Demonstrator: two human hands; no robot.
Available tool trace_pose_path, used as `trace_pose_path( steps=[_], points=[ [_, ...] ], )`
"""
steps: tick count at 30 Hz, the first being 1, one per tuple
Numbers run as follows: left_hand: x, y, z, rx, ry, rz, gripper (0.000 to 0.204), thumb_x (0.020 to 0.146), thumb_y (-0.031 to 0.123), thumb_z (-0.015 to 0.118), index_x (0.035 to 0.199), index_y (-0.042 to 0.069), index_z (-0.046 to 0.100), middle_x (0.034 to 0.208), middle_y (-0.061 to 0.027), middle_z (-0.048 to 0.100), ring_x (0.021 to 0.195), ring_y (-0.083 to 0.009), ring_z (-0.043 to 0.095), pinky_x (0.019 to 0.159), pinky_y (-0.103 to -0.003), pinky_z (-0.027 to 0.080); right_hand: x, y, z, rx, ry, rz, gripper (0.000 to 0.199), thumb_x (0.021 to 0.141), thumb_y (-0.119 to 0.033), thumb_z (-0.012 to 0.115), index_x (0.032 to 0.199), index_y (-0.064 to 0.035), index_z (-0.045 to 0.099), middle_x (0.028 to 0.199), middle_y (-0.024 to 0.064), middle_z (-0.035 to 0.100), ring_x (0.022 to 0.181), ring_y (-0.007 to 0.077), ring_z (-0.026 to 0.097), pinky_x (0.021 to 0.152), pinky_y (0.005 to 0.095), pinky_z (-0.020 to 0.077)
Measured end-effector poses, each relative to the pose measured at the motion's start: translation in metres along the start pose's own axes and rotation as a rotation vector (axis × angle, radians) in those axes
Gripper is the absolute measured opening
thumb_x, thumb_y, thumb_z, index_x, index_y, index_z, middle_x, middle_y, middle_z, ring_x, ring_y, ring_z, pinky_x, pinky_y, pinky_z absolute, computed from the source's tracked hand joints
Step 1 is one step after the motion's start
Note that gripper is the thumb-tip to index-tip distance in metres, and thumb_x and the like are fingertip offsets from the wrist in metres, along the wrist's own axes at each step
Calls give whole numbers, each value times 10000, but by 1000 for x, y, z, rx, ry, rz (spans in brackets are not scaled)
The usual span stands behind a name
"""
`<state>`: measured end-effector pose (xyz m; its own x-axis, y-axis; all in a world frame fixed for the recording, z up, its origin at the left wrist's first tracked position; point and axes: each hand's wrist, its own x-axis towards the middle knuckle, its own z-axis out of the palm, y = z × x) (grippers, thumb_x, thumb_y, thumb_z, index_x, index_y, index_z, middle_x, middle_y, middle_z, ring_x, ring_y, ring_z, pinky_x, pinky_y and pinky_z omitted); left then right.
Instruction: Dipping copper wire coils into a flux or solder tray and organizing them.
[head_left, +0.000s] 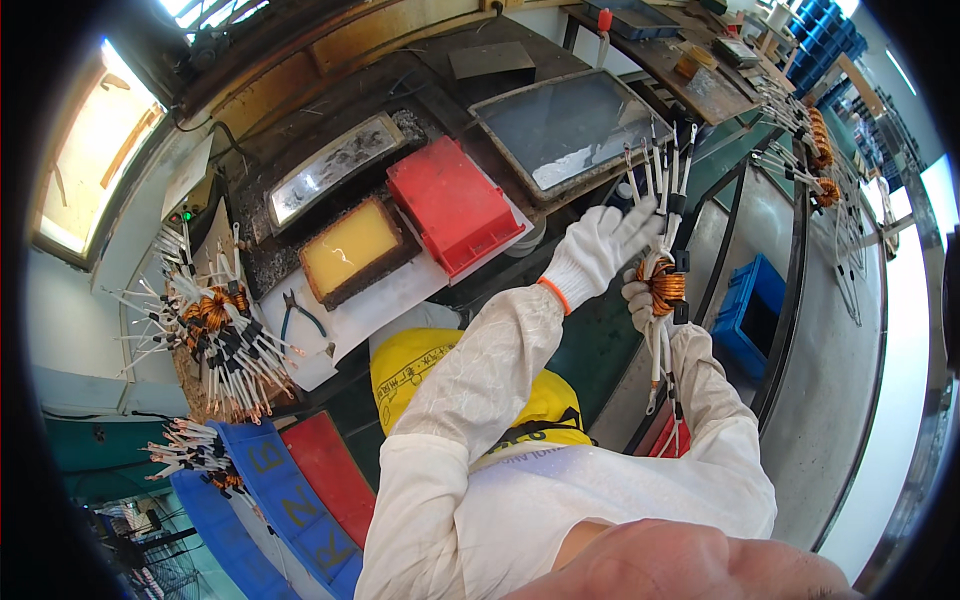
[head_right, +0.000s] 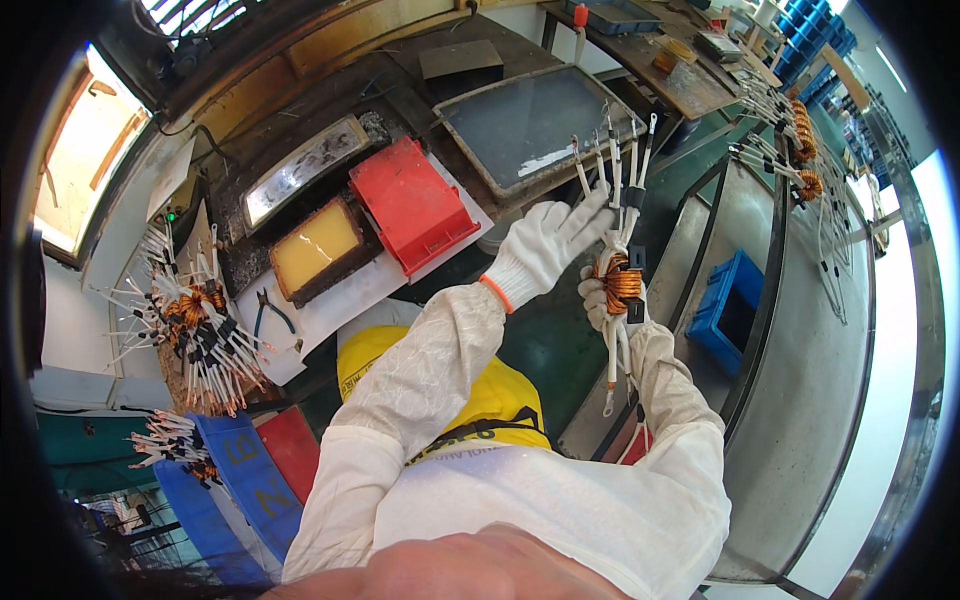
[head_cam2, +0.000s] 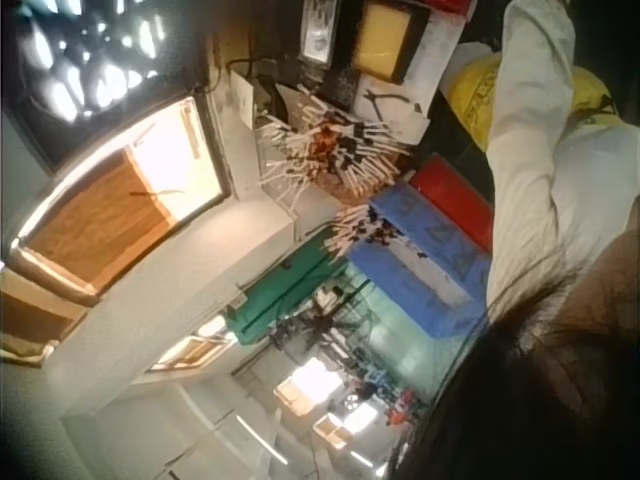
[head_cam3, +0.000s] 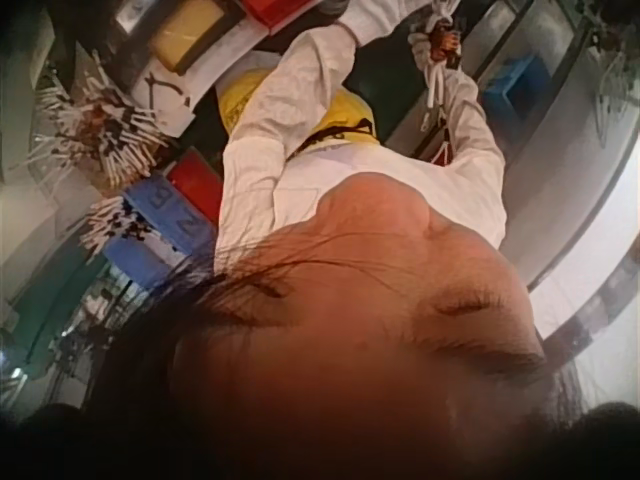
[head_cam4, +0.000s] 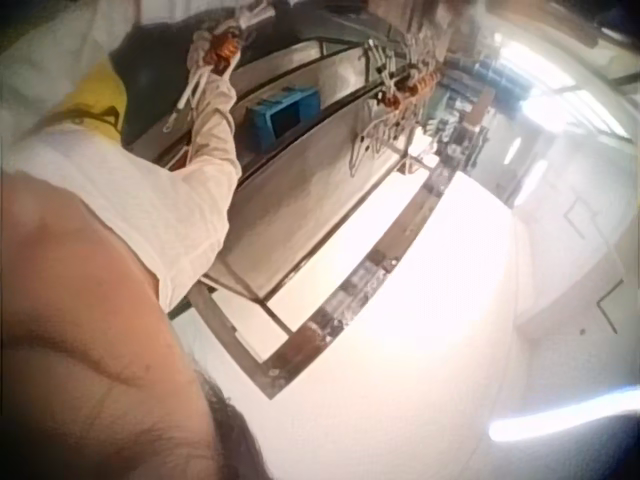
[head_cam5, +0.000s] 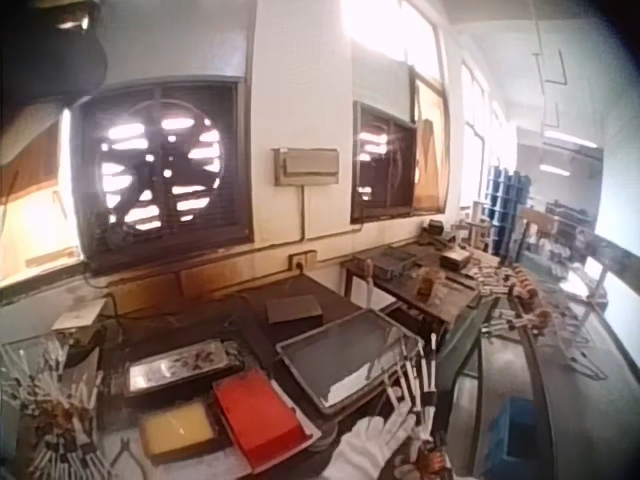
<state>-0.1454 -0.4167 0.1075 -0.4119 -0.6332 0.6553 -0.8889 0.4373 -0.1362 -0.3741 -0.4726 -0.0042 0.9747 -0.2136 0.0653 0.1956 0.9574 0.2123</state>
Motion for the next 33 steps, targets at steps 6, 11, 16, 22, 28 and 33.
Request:
trace_pose_path(
  steps=[6,11,16,22,28,33],
  points=[
    [-2,8,9,-54,-64,-109,627,856,152,576,1470,128,447,1585,-103,371,1004,-197,557,875,-304,471,-9,1,-12,44,37,35,681,843,-475,747,1310,-29,531,1028,49,549,936,226,625,914,410,538],
    [-14,9,19,-28,-120,-149,602,874,186,561,1463,121,455,1580,-103,373,1037,-211,560,899,-327,464,-7,6,-24,70,-41,45,744,878,-526,714,1349,-2,477,1022,53,523,867,186,613,895,373,539],
    [-21,1,14,-91,-58,-210,524,892,173,518,1413,128,479,1382,-70,509,1062,-232,561,912,-365,458,-8,12,-27,83,-75,79,740,872,-490,739,1367,-9,473,1057,67,552,940,224,641,929,400,544],
    [-15,-33,-1,-188,83,-628,441,821,5,567,1228,173,581,1201,-116,560,1063,-357,562,891,-450,498,-8,22,-21,47,35,29,694,874,-495,705,1312,8,515,1038,105,565,932,269,663,934,449,569],
    [-11,-50,-10,-49,-54,-573,367,805,80,630,1142,222,650,1228,-101,552,1094,-327,560,936,-448,477,-9,28,-16,-10,121,21,690,857,-482,727,1287,14,517,1003,127,581,893,293,688,883,452,601],
    [-17,-55,-7,28,-57,-659,348,819,116,617,1148,219,665,1230,-79,539,1116,-294,539,963,-427,450,-6,30,-14,-17,101,25,678,858,-483,729,1274,12,525,1028,141,593,884,289,693,876,452,606]
  ],
)
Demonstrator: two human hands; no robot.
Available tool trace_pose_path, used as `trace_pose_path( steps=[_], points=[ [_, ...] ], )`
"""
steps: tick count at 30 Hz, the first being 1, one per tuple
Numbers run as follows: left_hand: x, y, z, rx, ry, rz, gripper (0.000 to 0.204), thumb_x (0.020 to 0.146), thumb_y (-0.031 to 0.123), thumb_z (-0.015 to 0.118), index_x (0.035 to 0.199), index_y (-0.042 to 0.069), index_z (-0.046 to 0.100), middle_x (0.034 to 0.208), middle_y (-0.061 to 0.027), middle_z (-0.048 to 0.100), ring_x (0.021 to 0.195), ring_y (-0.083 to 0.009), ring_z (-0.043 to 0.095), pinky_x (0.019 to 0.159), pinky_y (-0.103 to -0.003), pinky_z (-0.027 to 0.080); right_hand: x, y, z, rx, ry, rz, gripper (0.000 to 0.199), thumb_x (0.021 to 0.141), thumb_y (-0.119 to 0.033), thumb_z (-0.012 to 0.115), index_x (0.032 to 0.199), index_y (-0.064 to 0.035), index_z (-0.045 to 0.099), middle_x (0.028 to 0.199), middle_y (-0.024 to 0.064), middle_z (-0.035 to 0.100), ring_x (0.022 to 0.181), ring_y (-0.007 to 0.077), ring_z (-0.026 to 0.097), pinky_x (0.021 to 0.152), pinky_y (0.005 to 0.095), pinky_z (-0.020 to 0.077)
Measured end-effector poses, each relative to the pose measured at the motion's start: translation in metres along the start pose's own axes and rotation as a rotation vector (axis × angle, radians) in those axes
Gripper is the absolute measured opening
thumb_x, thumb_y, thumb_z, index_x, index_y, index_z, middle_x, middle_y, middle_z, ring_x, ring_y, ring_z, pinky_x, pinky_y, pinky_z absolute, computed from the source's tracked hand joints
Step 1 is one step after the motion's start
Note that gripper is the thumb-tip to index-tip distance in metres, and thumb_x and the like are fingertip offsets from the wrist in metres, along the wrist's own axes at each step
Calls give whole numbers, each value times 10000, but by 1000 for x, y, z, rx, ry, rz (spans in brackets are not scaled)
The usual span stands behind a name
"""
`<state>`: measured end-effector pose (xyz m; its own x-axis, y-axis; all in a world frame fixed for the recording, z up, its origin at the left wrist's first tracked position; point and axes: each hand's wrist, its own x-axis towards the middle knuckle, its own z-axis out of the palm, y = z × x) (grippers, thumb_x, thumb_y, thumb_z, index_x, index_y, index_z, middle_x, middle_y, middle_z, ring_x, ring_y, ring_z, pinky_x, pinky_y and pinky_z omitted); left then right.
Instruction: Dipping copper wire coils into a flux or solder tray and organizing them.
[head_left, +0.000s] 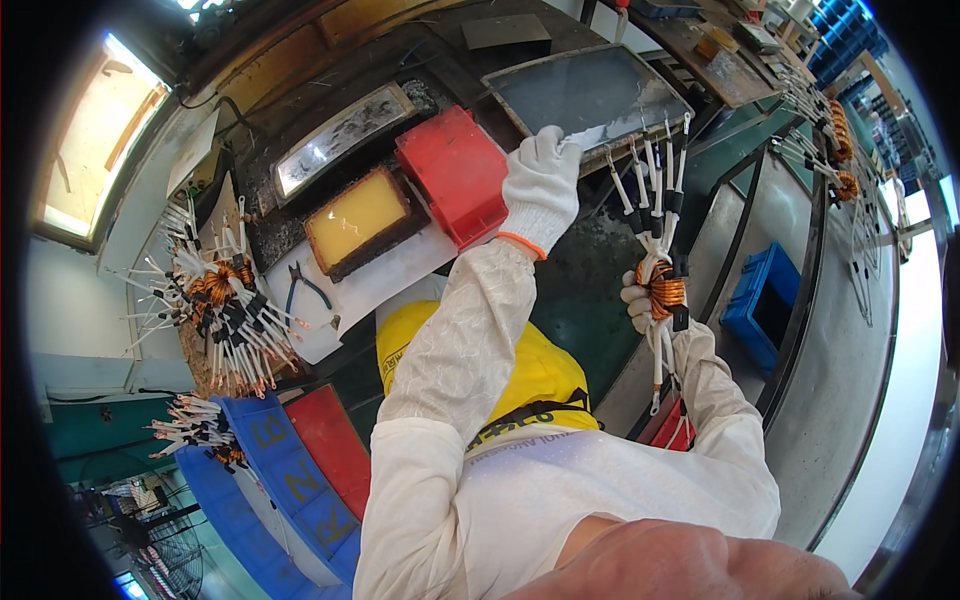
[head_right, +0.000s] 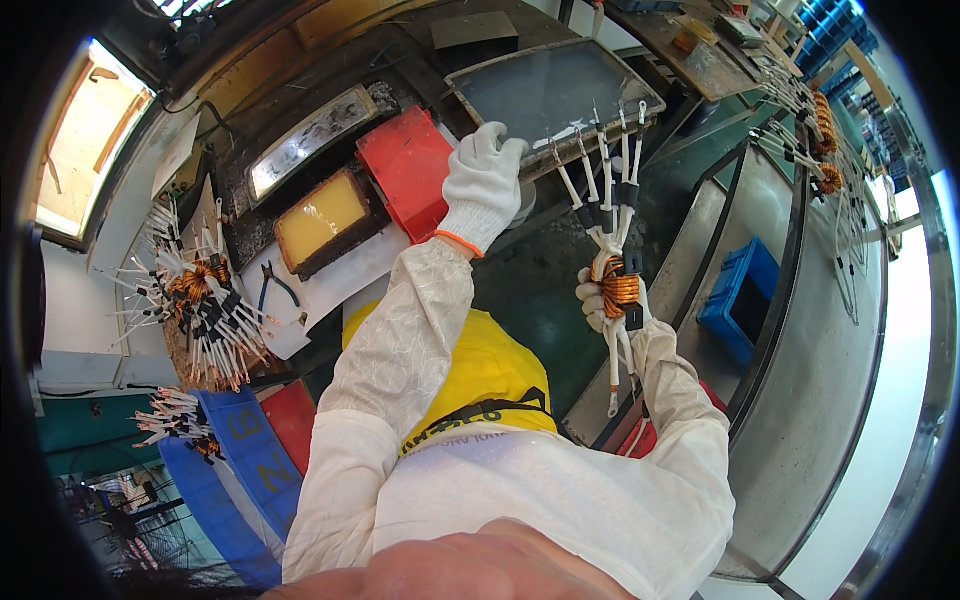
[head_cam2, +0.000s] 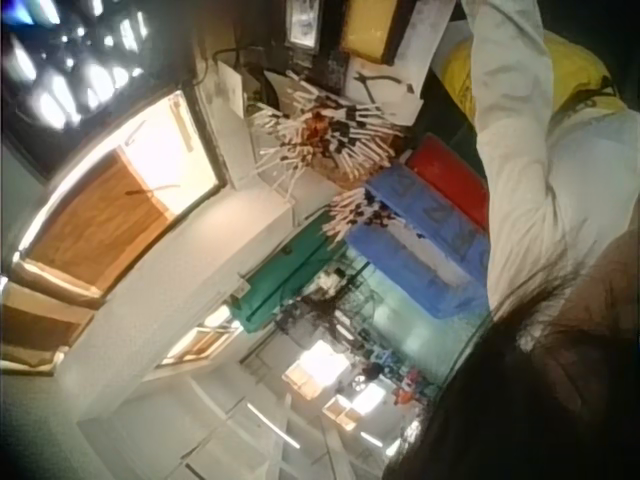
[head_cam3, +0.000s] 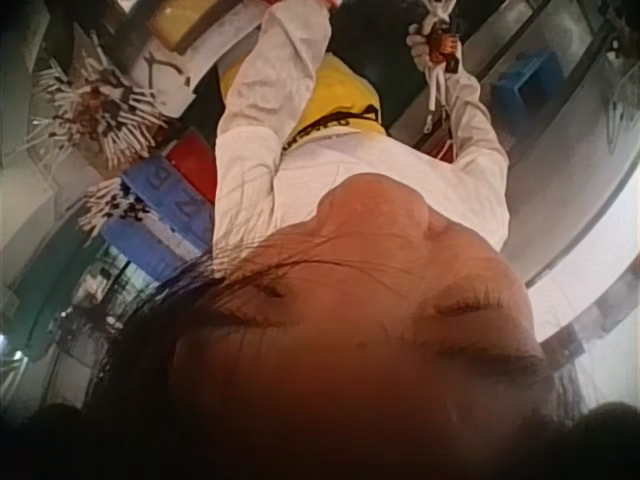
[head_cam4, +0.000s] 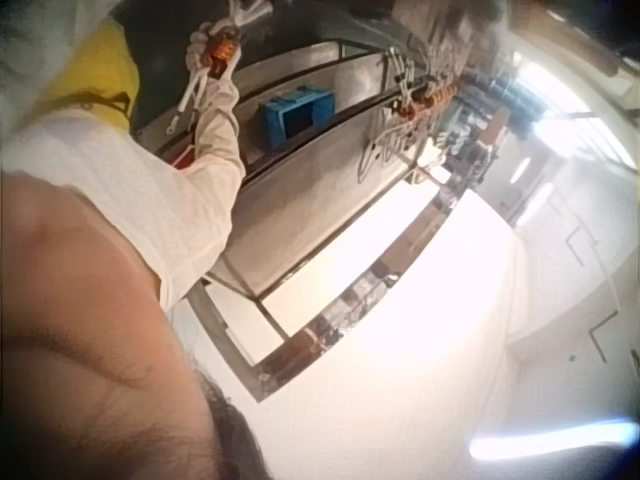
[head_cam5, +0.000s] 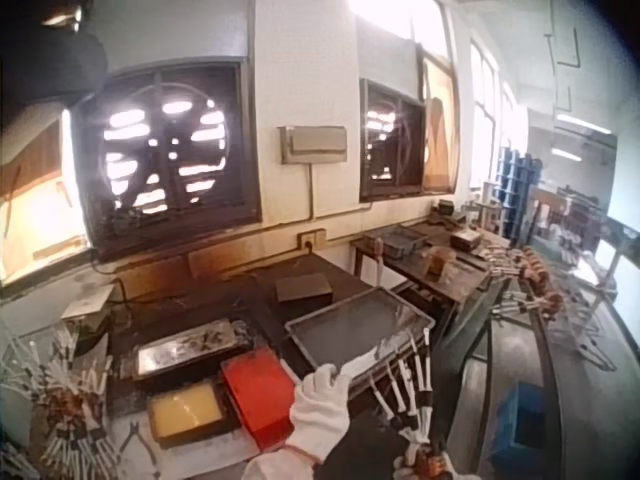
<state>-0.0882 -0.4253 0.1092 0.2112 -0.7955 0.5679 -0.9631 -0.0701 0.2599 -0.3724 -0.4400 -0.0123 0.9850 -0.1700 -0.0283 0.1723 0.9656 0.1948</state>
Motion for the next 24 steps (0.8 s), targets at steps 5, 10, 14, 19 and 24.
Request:
trace_pose_path(
  steps=[5,10,14,19,24],
  points=[
    [2,2,-9,-106,86,171,303,807,103,629,1101,173,657,1236,-84,551,1123,-313,547,963,-448,464,0,-2,-5,13,-12,-3,675,867,-482,716,1285,13,525,1038,139,597,892,286,694,872,447,606],
    [1,-5,-3,-36,32,0,328,842,128,615,1154,218,655,1252,-90,560,1126,-320,555,945,-444,482,4,4,11,-20,69,-19,598,881,-429,706,1242,23,556,1001,145,613,838,303,698,822,453,620],
    [9,23,-29,-164,5,199,331,858,125,582,1161,229,670,1228,-76,564,1093,-305,563,903,-416,485,3,5,11,-21,94,-37,572,887,-412,697,1230,27,567,991,155,624,833,310,702,812,462,622],
    [19,26,-24,-122,60,288,384,828,105,599,1180,241,669,1206,-62,552,1069,-298,563,897,-410,474,7,13,23,-102,181,-32,533,888,-397,677,1197,28,585,987,170,637,832,318,710,773,457,630],
    [19,23,-31,-153,124,240,356,813,104,623,1149,213,667,1207,-56,548,1099,-298,552,904,-427,475,4,14,20,-134,220,-43,527,878,-392,672,1189,27,594,991,171,650,781,299,709,729,438,633]
  ],
)
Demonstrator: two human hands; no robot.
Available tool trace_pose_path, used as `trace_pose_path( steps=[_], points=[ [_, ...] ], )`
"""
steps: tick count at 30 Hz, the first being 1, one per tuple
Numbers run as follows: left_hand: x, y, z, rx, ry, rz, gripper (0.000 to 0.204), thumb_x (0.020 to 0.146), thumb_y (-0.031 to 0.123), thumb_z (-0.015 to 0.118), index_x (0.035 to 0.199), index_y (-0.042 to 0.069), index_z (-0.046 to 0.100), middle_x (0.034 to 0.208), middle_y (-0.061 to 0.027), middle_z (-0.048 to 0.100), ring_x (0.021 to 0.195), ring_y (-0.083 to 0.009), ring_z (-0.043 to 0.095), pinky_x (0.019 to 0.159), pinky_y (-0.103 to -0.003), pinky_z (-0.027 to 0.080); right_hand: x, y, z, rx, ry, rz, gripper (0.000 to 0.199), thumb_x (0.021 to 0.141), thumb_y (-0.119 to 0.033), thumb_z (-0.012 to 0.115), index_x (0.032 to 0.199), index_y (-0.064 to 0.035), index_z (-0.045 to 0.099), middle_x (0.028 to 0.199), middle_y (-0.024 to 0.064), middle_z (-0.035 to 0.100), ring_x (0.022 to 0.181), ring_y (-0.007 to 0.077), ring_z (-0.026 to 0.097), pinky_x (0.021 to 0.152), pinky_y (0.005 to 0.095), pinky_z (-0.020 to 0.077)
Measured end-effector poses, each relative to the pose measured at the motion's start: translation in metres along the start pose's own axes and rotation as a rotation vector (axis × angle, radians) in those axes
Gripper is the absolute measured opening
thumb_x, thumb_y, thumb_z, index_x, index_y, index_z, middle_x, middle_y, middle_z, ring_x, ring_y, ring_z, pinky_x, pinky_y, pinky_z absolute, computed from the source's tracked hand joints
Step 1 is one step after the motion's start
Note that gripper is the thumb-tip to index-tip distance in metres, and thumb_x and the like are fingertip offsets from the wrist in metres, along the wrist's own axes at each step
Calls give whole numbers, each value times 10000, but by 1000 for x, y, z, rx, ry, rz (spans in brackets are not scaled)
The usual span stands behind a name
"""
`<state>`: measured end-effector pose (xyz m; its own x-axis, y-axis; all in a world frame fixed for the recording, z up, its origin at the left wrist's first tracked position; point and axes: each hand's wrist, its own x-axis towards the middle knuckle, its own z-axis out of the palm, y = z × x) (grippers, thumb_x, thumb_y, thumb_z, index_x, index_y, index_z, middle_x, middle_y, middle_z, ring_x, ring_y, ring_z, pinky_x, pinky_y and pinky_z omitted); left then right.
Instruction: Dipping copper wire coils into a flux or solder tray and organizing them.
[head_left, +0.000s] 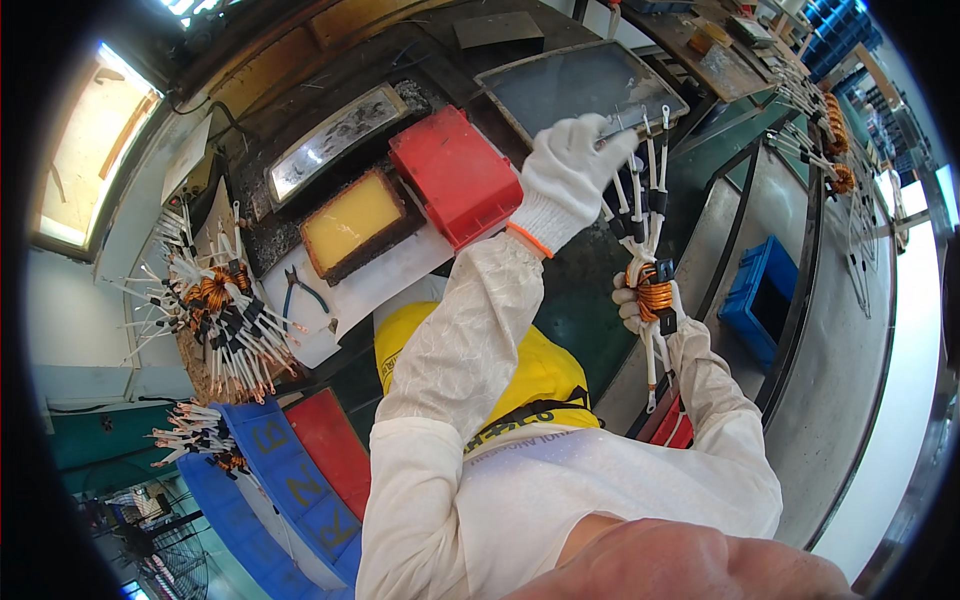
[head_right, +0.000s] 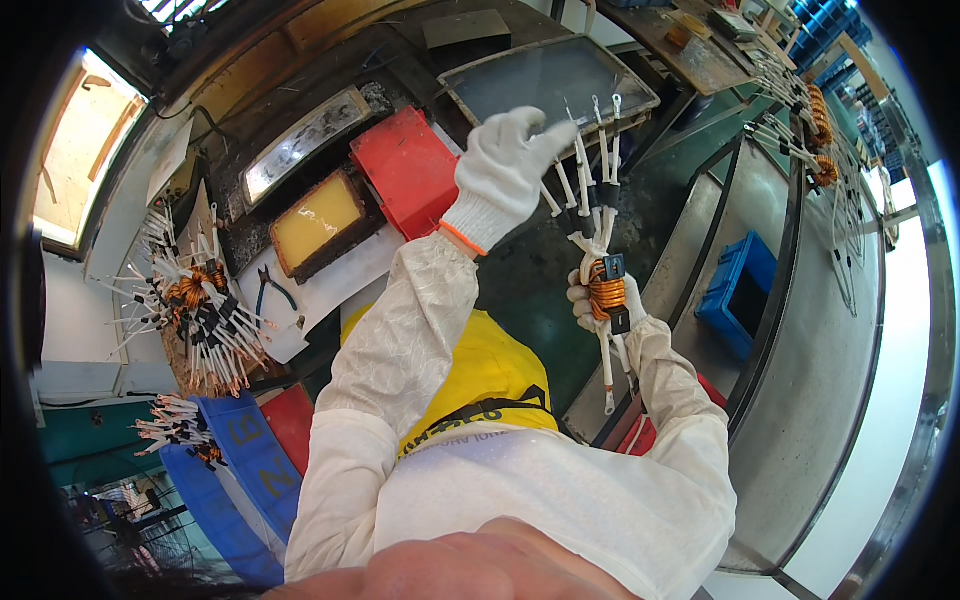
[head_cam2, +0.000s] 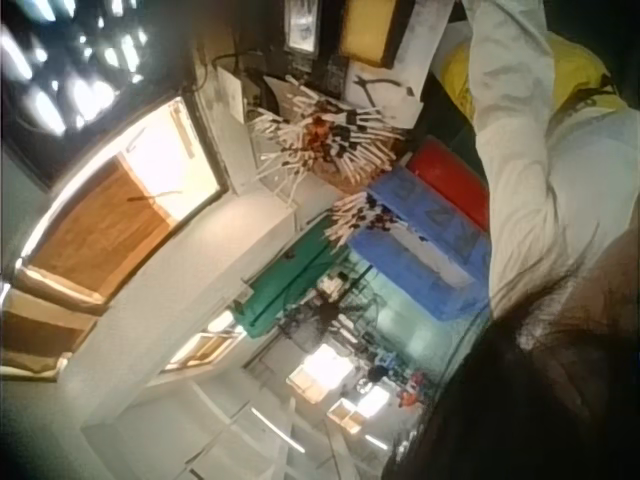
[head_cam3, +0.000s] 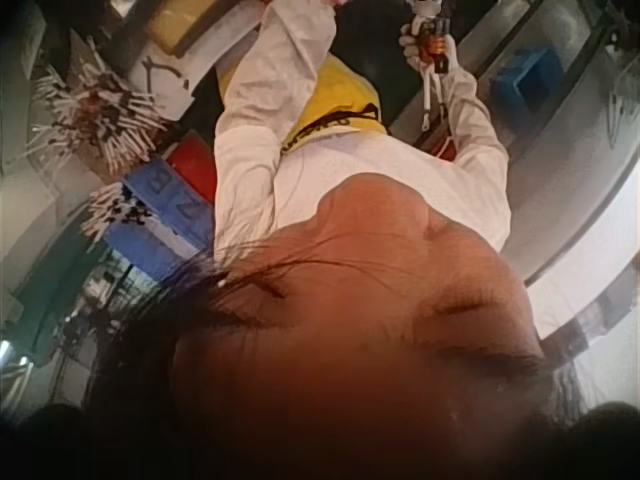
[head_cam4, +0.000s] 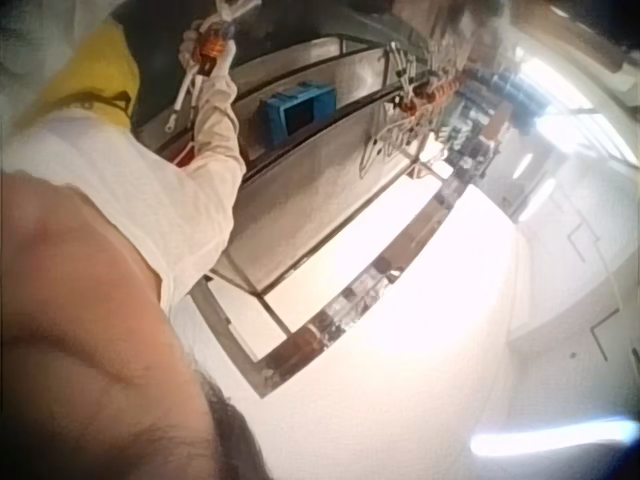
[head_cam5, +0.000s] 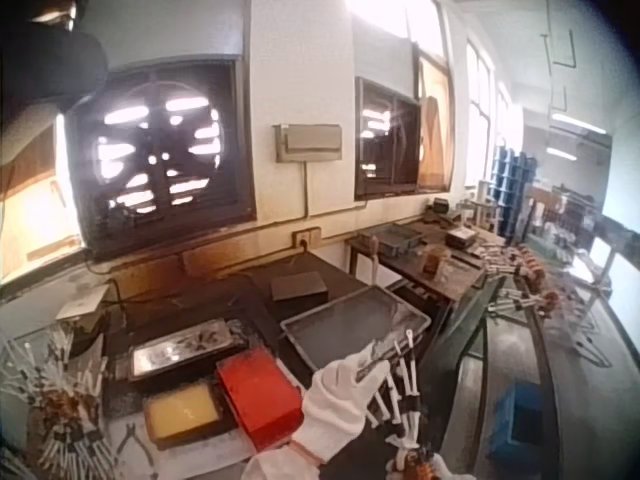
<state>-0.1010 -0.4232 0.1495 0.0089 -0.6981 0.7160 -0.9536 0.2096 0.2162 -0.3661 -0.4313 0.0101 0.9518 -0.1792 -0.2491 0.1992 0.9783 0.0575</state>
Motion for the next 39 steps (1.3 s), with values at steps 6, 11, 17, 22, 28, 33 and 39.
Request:
trace_pose_path(
  steps=[6,11,17,22,28,33,39],
  points=[
    [-15,-9,1,28,109,-76,197,789,113,675,982,150,665,1175,-52,583,1065,-304,572,858,-418,519,3,-3,10,-66,71,-79,458,871,-319,631,1167,30,599,928,169,662,783,294,712,697,428,633],
    [-37,-16,-4,29,62,-75,226,787,103,690,1006,156,662,1170,-58,577,1059,-309,571,871,-421,508,1,-22,17,-495,421,-499,483,727,-137,553,1175,43,557,960,192,666,791,330,708,697,444,637],
    [-104,-21,-25,-152,-133,-222,268,797,98,695,1054,159,648,1190,-87,565,1077,-330,564,893,-436,490,11,-62,66,-1388,879,-991,442,758,-68,611,1188,1,535,984,90,611,869,174,621,794,274,516],
    [-150,-19,-48,-186,-183,-311,309,799,90,690,1100,140,649,1219,-122,570,1109,-350,562,919,-441,489,28,-106,108,-2094,1217,-1099,511,778,-233,701,1254,-108,564,1093,171,681,1021,336,673,889,373,520],
    [-194,-26,-89,-109,-175,-400,363,800,94,691,1155,138,625,1240,-136,585,1107,-353,573,937,-441,485,67,-144,168,-2319,1185,-839,528,800,-245,684,1274,-53,553,1140,223,678,1084,381,653,931,402,506],
    [-249,-31,-122,-196,-168,-581,371,831,82,674,1197,66,614,1179,-167,622,1084,-359,596,934,-436,490,84,-182,179,-2488,1184,-665,501,810,-253,677,1263,-69,563,1136,225,679,1104,384,642,928,414,506],
    [-276,-28,-142,-245,-159,-704,357,860,37,647,1215,5,619,1100,-184,657,991,-333,648,859,-397,534,82,-186,207,-2734,1125,-642,517,776,-208,711,1256,-72,574,1143,201,661,1087,384,635,922,428,509]
  ],
)
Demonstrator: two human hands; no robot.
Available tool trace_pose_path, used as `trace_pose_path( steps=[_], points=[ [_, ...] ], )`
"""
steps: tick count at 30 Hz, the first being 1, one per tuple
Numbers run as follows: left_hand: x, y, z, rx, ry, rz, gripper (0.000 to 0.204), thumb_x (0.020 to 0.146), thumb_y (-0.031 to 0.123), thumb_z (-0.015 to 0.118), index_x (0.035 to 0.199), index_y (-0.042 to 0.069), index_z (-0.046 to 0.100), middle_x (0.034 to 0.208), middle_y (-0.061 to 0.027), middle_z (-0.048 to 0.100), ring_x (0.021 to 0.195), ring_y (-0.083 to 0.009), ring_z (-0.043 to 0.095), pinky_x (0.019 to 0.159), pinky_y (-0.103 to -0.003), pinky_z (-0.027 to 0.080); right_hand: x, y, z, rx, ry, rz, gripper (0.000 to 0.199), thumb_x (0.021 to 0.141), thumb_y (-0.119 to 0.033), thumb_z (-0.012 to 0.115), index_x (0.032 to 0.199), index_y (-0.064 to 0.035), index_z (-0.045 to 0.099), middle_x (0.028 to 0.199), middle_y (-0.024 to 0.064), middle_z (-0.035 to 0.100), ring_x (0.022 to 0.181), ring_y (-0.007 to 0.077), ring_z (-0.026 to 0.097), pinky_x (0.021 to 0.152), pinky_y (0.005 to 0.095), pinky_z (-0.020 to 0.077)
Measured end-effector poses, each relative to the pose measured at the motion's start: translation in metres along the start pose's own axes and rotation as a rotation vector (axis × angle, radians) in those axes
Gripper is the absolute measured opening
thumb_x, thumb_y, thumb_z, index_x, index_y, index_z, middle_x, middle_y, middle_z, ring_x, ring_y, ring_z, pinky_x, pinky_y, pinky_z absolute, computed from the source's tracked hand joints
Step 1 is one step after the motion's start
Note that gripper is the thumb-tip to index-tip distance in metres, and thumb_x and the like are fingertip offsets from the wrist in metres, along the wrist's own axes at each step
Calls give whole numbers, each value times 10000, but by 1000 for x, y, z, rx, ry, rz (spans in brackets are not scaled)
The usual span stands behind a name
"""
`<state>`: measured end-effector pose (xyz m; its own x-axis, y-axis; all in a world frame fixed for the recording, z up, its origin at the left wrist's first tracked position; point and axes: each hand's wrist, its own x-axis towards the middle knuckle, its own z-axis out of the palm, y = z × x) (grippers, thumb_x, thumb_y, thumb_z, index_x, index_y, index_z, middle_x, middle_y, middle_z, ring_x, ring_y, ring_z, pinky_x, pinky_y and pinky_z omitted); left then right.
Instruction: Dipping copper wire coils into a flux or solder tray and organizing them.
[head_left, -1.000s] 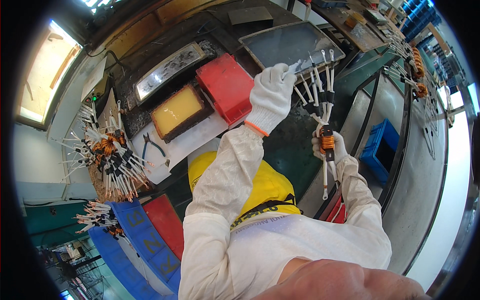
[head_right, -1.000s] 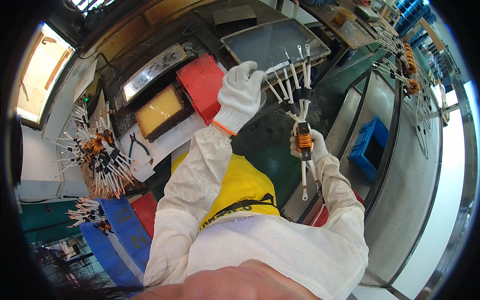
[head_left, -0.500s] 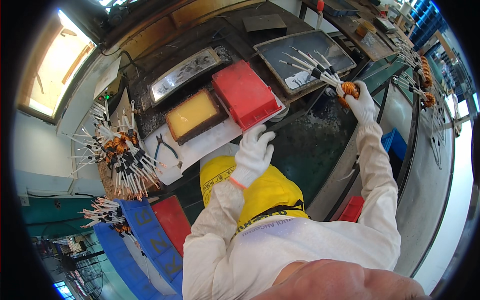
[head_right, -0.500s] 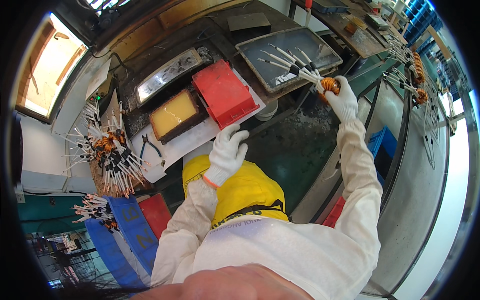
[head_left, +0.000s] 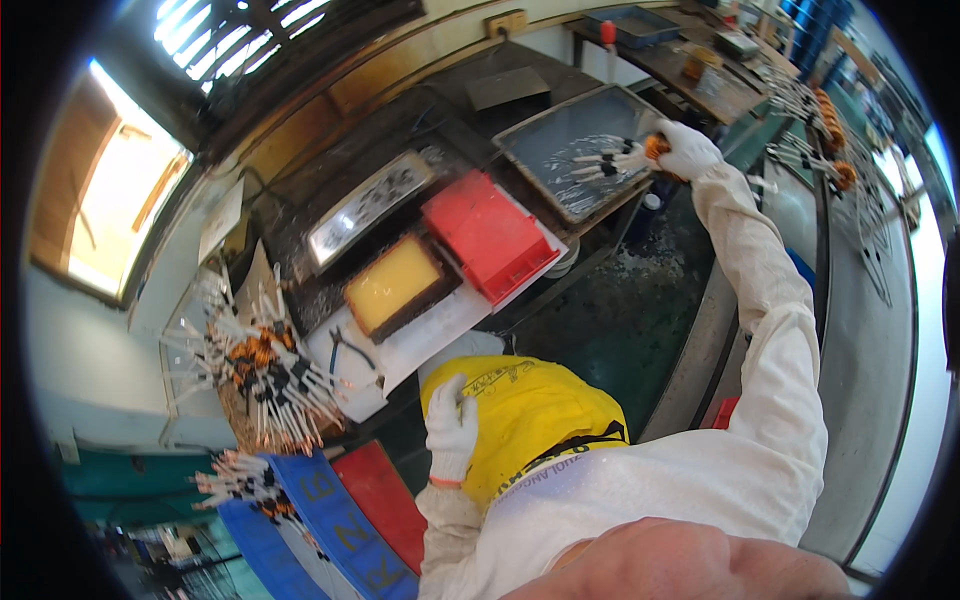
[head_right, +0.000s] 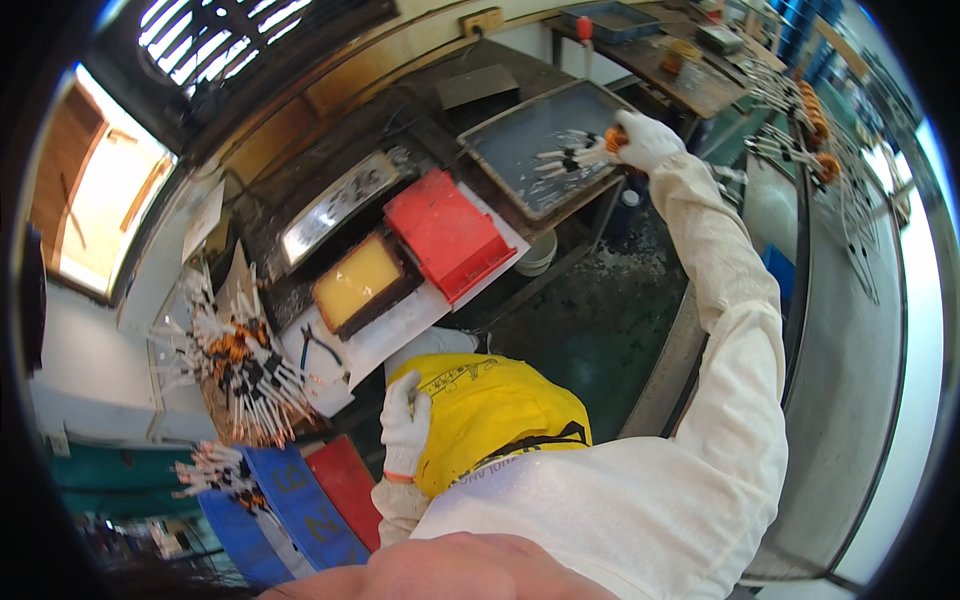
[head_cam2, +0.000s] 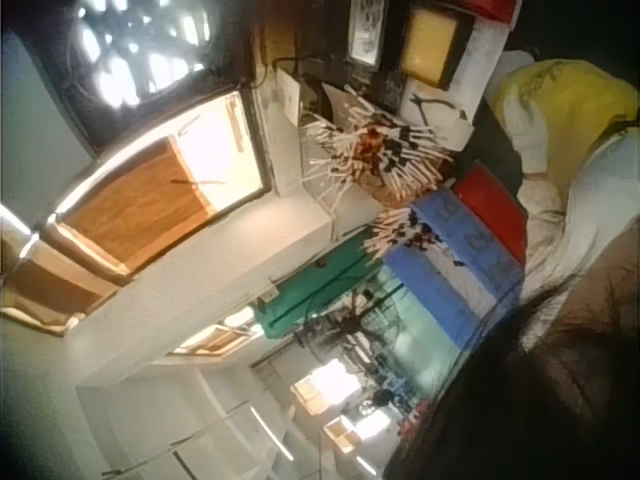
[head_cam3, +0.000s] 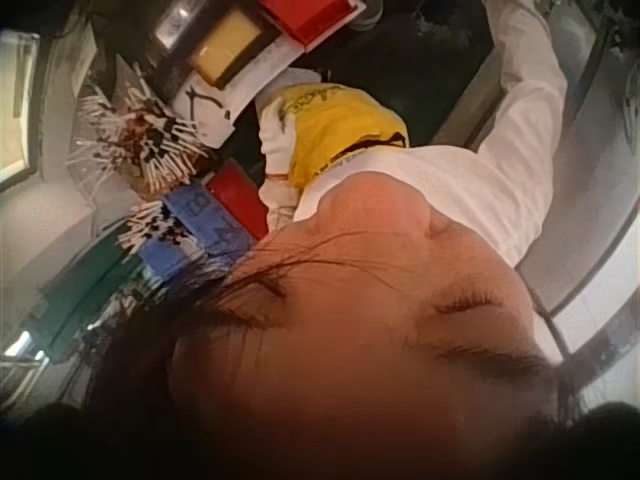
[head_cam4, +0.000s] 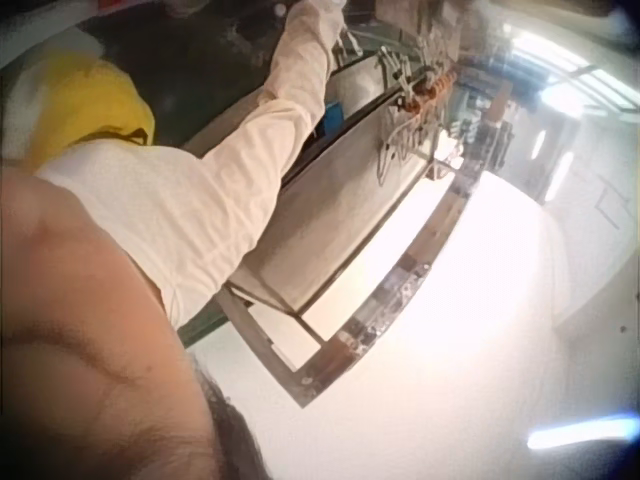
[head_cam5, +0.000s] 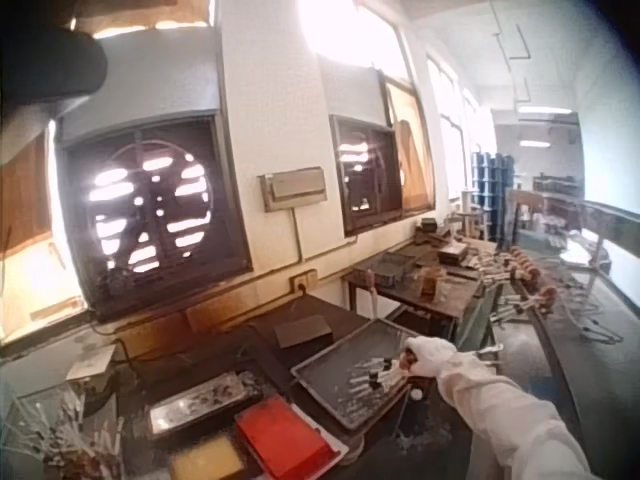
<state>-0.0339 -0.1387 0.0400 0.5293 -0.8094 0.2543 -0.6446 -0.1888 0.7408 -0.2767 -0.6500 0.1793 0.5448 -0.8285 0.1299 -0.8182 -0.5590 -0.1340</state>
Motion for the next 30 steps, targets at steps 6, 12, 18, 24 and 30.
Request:
trace_pose_path(
  steps=[6,12,18,24,30],
  points=[
    [3,12,8,-29,-65,2,312,886,35,629,1197,9,640,1116,-163,660,985,-321,651,856,-388,538,20,-34,-55,-338,450,-340,400,773,-123,743,1146,-144,597,1080,78,640,1062,301,633,948,397,488],
    [23,32,21,-11,-139,137,295,894,29,625,1188,12,644,1156,-173,652,1035,-333,644,872,-388,535,-3,16,-89,-610,694,-385,350,799,-116,675,1116,-228,578,1031,-13,612,1044,215,598,969,344,447],
    [23,22,20,-6,-163,137,297,890,46,631,1186,21,644,1156,-183,652,1055,-353,635,887,-402,527,-65,111,-85,-640,580,-183,479,749,7,672,1199,-147,613,1165,57,634,1174,280,572,1102,411,406],
    [27,14,17,19,-227,169,285,890,76,627,1172,33,648,1147,-182,653,1052,-363,627,916,-428,503,-153,243,-105,-784,242,395,364,856,-139,618,1209,-225,605,1168,16,634,1147,213,582,998,373,389],
    [35,13,24,-53,-273,91,255,888,75,625,1136,28,661,1109,-179,665,1032,-357,638,897,-417,513,-226,299,-86,-593,97,1138,530,899,-283,692,1398,-286,512,1420,75,538,1323,301,517,1046,429,452]
  ],
)
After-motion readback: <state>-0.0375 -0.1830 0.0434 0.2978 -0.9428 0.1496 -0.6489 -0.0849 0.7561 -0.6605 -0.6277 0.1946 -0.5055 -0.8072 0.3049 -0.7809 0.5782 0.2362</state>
